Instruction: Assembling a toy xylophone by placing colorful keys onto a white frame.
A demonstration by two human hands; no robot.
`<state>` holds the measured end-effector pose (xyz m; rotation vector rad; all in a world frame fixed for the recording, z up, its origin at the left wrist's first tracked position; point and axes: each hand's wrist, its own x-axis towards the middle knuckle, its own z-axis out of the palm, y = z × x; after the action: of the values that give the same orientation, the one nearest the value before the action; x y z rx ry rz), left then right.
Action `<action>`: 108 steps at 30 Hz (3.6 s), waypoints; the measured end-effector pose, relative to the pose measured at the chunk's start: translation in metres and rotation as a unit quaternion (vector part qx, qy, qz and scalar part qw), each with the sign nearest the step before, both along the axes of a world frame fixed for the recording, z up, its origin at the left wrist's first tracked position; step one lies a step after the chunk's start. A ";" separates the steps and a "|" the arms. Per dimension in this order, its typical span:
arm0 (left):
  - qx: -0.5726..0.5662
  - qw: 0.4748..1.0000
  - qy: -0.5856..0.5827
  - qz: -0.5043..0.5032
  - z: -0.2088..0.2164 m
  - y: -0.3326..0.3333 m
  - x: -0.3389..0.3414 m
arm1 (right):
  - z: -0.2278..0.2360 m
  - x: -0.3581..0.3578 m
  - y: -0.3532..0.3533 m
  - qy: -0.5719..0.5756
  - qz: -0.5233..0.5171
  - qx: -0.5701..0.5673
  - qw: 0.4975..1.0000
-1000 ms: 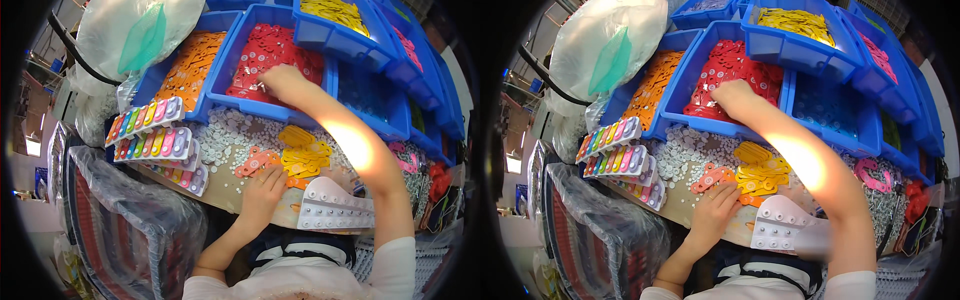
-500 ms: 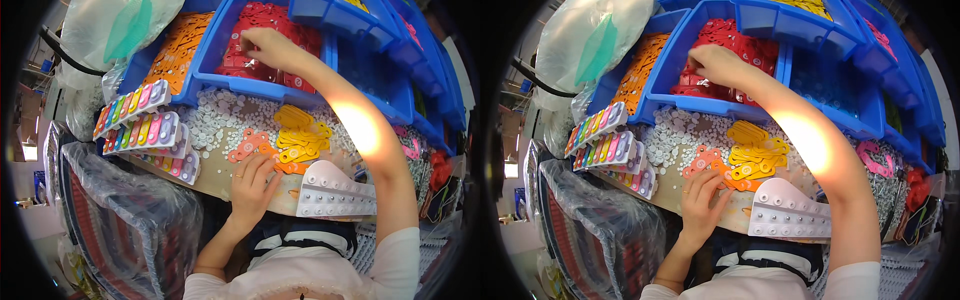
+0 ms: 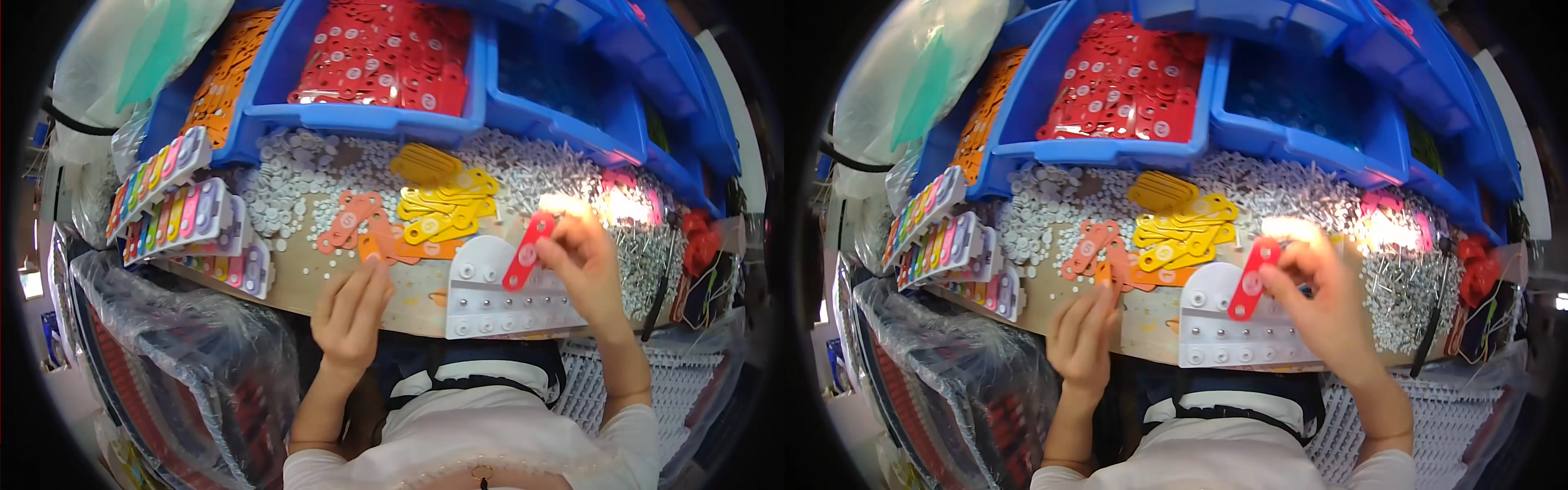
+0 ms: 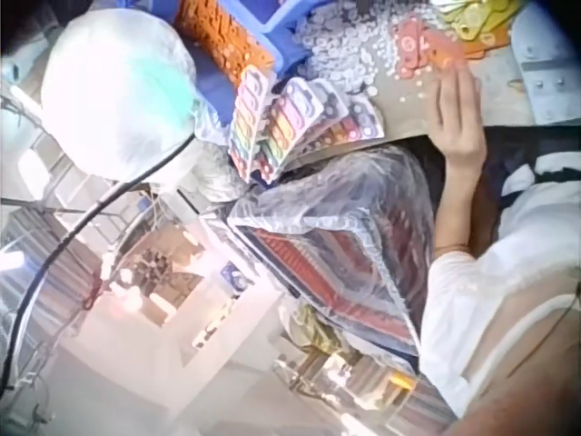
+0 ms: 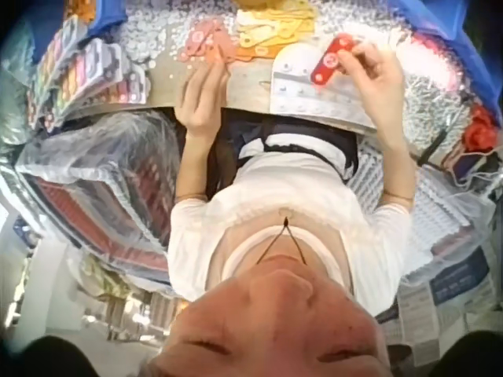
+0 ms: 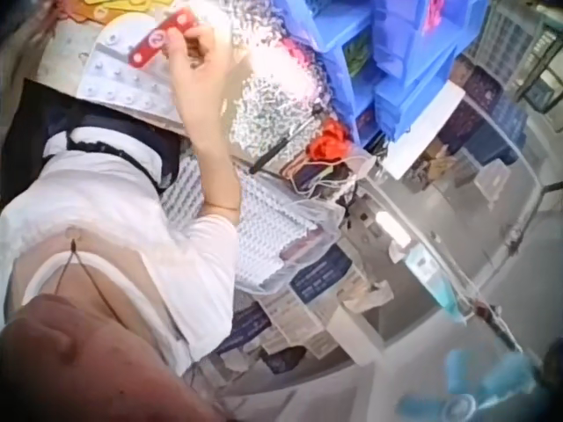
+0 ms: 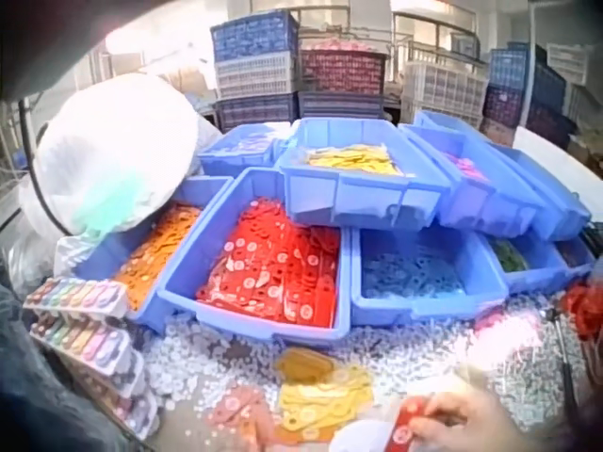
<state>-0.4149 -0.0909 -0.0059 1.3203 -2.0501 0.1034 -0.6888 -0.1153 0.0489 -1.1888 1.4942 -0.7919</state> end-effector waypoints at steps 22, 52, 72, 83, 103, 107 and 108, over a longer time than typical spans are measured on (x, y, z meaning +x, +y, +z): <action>0.080 0.955 0.028 -0.285 -0.005 0.012 -0.034 | -0.018 0.021 0.041 0.330 0.237 -0.253 0.878; 0.132 0.948 0.078 -0.278 -0.012 0.013 -0.035 | -0.032 0.011 0.054 0.412 0.305 -0.252 0.821; 0.134 0.944 0.094 -0.287 -0.012 0.010 -0.037 | -0.023 0.029 0.056 0.464 0.289 -0.266 0.794; 0.084 0.963 0.039 -0.251 -0.012 0.024 -0.049 | -0.011 0.016 0.038 0.395 0.311 -0.282 0.817; 0.112 0.951 0.166 -0.235 -0.011 0.028 -0.046 | -0.011 0.031 0.054 0.459 0.273 -0.253 0.807; 0.086 0.965 0.118 -0.216 -0.015 0.033 -0.057 | 0.001 0.016 0.038 0.390 0.337 -0.238 0.823; 0.085 0.965 0.119 -0.216 -0.015 0.032 -0.058 | 0.002 0.013 0.036 0.372 0.351 -0.232 0.828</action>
<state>-0.4724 -0.0587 -0.0204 0.9004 -2.1183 -0.4144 -0.6754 -0.0792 0.0514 -2.4342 1.2768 -0.1481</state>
